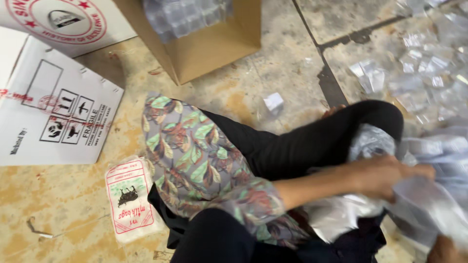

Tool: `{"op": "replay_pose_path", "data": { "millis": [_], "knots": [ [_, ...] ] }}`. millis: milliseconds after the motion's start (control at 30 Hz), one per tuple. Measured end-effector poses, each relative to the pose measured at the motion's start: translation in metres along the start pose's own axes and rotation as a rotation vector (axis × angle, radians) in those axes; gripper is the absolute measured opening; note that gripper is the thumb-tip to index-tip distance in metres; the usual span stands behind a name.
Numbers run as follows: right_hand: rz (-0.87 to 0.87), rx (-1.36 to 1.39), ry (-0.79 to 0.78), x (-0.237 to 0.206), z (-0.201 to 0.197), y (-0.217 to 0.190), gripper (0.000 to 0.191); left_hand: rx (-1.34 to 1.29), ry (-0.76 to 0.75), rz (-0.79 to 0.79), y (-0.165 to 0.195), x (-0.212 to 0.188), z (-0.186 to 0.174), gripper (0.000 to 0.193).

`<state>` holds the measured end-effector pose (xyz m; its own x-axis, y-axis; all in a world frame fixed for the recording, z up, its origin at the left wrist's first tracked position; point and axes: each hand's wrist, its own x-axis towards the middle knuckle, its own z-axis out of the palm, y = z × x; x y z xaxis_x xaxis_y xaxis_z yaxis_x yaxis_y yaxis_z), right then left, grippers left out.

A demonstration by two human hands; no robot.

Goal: The person sits on the floor and unpacks clear plastic boxes from a cardboard carton. They pull each item from a plastic bag, unwrap the plastic wrapping by hand, and set the unwrapped plastic boxes in a pile on the floor beside them.

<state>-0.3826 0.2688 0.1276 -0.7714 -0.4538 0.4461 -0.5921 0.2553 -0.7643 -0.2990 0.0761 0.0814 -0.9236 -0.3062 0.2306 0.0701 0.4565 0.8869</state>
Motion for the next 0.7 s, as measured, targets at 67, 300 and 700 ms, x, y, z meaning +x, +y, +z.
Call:
{"op": "replay_pose_path", "data": {
  "millis": [67, 300, 700],
  "knots": [
    [-0.134, -0.006, -0.15, 0.023, 0.033, -0.04, 0.018, 0.062, 0.167, -0.111, 0.01, -0.04, -0.065, 0.092],
    [-0.205, 0.296, -0.753, 0.063, 0.229, -0.139, 0.011, 0.162, 0.838, -0.298, 0.014, -0.197, -0.201, 0.078],
    [-0.26, 0.06, -1.106, 0.018, 0.481, -0.076, 0.051, 0.022, 1.064, -0.535, -0.064, -0.258, -0.214, 0.073]
  ]
}}
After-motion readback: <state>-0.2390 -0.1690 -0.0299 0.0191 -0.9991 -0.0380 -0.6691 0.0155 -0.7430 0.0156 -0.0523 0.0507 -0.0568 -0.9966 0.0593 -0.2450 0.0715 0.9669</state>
